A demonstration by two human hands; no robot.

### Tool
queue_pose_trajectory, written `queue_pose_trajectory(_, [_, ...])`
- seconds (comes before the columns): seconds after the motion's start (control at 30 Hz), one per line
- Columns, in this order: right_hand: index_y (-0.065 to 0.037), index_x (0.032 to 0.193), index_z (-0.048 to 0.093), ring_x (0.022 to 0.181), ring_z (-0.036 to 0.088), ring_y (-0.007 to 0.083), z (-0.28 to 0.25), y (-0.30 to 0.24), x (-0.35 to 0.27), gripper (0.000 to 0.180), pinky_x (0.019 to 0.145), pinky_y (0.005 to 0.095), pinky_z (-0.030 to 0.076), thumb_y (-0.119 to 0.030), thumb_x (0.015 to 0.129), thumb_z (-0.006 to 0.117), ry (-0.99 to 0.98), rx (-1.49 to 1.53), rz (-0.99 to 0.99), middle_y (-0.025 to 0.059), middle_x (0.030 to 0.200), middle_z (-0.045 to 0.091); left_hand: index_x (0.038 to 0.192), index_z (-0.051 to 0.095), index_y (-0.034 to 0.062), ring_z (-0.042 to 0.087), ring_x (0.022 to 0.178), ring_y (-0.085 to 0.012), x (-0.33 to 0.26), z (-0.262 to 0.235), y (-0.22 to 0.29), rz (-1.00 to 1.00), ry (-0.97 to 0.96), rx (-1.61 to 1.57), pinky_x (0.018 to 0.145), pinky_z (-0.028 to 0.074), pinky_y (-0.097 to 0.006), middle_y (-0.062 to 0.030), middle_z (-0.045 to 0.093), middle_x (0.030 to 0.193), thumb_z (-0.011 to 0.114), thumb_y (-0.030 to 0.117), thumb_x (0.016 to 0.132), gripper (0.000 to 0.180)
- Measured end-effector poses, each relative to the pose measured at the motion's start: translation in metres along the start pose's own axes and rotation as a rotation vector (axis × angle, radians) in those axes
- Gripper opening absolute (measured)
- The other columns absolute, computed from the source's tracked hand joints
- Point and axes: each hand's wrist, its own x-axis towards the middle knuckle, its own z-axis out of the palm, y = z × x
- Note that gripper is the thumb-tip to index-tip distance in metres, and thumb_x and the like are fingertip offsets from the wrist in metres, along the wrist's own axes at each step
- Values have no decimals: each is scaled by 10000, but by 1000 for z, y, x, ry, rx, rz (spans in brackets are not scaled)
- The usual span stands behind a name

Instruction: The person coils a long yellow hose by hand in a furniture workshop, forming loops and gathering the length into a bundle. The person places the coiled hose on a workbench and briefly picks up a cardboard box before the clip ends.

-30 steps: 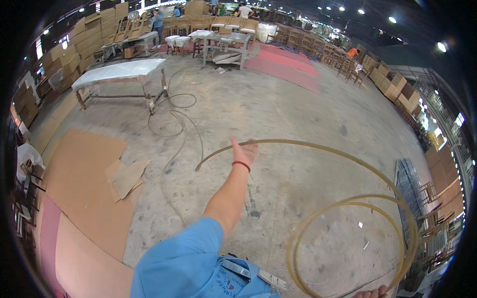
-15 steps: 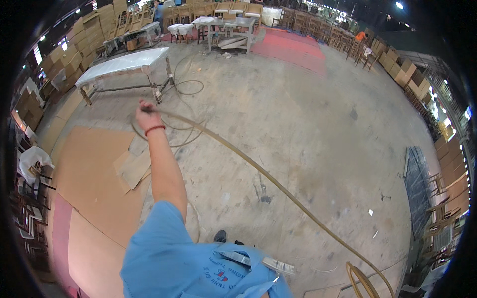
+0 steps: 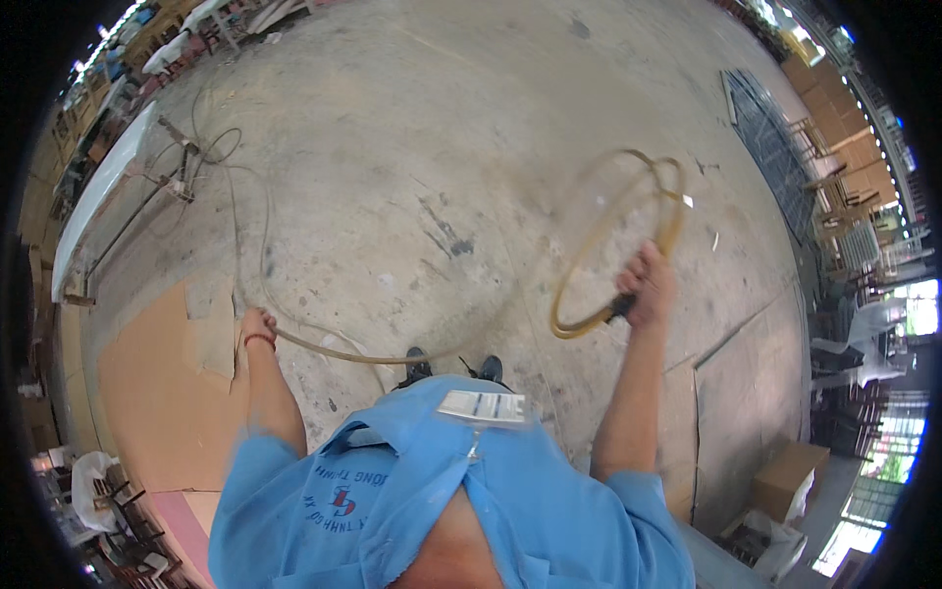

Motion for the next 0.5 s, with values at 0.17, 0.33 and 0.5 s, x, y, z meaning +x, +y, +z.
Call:
queue_pose_trajectory(0.17, [-121,756,462,423,396,89,63,71,23,231,390,242,345,-263,896,578,-194,-183,275,-29,563,416,1140,536,43,342,471,-87,-139,34,24,207,-3,-274,409,284,-248,5,409,639,491,254,909,316])
queue_pose_trajectory(0.33, [-81,809,499,509,493,132,114,137,26,203,471,268,433,-248,903,564,-499,-307,485,22,640,508,1029,524,53,321,452,-92,-226,132,31,206,-285,-381,420,297,-264,17,395,613,522,236,906,220])
queue_pose_trajectory(0.5, [-12,1000,509,841,646,270,150,160,-7,250,673,415,568,-239,905,551,-744,-262,664,173,991,625,1028,468,40,356,448,-139,-249,210,30,143,-340,-432,403,309,-306,-42,429,658,471,210,903,210])
